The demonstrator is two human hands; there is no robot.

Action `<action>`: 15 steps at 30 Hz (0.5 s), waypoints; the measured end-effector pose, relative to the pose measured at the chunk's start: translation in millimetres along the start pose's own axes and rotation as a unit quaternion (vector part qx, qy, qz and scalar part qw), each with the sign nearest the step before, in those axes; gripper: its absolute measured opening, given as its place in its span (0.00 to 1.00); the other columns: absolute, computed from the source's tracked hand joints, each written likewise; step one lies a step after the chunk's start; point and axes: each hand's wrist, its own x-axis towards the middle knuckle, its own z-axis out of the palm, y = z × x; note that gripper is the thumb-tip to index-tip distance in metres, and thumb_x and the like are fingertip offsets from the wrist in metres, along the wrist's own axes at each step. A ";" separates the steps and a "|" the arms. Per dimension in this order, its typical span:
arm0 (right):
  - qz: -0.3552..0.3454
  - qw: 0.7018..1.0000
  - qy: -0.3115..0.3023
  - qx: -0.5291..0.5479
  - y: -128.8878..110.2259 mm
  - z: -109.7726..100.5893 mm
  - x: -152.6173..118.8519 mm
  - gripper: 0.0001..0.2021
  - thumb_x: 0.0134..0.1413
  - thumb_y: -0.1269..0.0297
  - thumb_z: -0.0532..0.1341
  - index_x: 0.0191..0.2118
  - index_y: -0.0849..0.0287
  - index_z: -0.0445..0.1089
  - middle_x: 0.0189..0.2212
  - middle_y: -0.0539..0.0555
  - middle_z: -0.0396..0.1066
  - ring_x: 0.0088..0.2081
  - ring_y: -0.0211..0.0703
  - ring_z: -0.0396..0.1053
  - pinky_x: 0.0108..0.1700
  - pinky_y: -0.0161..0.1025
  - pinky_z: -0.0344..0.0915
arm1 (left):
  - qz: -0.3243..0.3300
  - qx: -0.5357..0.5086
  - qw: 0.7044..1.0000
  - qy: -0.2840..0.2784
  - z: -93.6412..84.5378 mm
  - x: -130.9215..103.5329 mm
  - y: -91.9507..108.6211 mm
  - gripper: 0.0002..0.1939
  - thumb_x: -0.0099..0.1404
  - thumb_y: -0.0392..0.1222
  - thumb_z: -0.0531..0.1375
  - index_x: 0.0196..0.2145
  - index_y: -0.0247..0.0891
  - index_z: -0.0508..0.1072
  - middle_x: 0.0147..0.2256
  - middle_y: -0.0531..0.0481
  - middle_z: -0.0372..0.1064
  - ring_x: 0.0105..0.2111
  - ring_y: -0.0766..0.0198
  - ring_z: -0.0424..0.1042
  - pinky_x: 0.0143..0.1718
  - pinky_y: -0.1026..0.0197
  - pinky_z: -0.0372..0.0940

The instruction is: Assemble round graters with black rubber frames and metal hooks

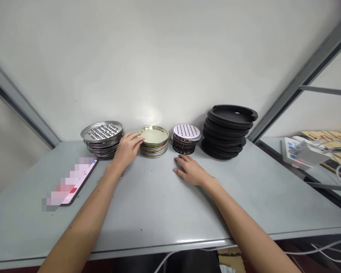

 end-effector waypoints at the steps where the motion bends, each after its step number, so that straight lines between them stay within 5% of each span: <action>1: 0.000 1.000 0.000 0.000 -0.1 0.0 0.1 0.23 0.62 0.56 0.52 0.58 0.63 0.61 0.58 0.66 0.59 0.59 0.56 0.57 0.57 0.49 0.57 | 0.012 0.005 1.000 0.006 -0.3 -0.2 0.7 0.11 0.67 0.36 0.54 0.42 0.39 0.76 0.48 0.46 0.72 0.50 0.54 0.66 0.52 0.48 0.61; 6: 0.003 1.000 -0.004 -0.002 -0.7 -0.2 0.4 0.23 0.62 0.55 0.52 0.57 0.64 0.61 0.58 0.67 0.59 0.59 0.56 0.57 0.57 0.50 0.57 | 0.057 0.034 0.996 0.053 -1.2 -1.1 5.4 0.10 0.68 0.38 0.55 0.39 0.39 0.77 0.45 0.46 0.74 0.48 0.56 0.68 0.50 0.51 0.63; 15: 0.010 1.000 -0.014 -0.001 -3.1 -3.1 -0.5 0.23 0.62 0.55 0.52 0.58 0.63 0.60 0.58 0.66 0.59 0.59 0.55 0.57 0.58 0.48 0.56 | -0.010 0.036 0.996 0.084 9.5 -0.2 13.3 0.12 0.68 0.39 0.55 0.42 0.39 0.77 0.46 0.45 0.73 0.46 0.55 0.69 0.49 0.51 0.64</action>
